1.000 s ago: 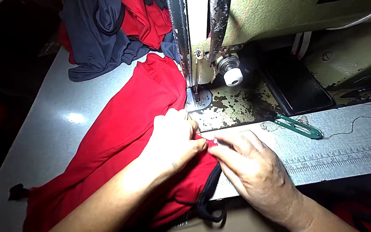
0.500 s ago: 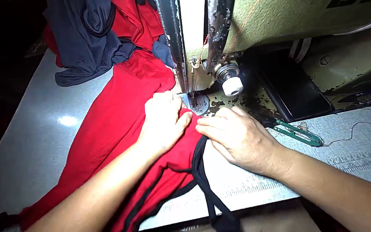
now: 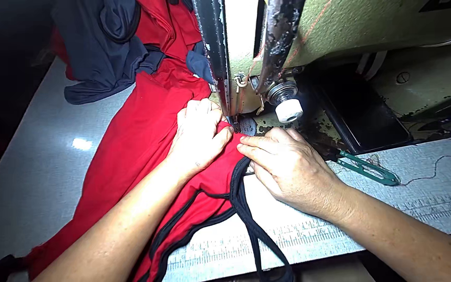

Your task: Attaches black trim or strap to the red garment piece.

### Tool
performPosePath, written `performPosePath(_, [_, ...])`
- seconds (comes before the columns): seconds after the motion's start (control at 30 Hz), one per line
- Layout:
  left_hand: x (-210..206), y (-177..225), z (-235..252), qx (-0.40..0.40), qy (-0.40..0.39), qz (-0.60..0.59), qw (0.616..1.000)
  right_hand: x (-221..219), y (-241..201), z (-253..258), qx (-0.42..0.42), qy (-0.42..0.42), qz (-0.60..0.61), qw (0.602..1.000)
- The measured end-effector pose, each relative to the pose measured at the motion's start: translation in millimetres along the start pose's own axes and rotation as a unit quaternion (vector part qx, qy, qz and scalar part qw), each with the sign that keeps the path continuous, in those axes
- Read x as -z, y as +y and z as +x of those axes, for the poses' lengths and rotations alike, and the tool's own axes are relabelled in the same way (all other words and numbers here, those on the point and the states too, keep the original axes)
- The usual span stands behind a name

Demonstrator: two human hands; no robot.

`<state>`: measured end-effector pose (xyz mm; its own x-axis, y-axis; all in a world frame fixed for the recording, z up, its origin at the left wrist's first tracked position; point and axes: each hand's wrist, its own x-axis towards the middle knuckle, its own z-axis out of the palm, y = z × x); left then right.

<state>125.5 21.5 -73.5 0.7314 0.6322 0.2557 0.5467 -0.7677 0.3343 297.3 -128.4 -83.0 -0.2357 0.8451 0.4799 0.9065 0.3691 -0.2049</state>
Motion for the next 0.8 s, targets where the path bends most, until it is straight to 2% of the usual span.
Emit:
performPosePath(0.4, [1.9,-6.2,4.1,-0.016,-0.018,0.003,1.000,-0.2,-0.6,-0.7,-0.003,-0.006,0.003,1.000])
performPosePath(0.67, [2.7,-12.7,12.6,-0.026,-0.003,0.003,1.000,-1.3,-0.3,0.5,-0.012,-0.010,0.005,1.000])
performPosePath(0.73, [3.4,-5.2,9.6,-0.009,0.021,0.033,0.999,-0.9,-1.0,0.4,-0.016,-0.016,0.006,1.000])
performPosePath(0.8, [10.6,21.3,-3.0,0.051,0.045,0.064,0.996,-0.4,-0.9,0.8,-0.014,-0.022,0.004,1.000])
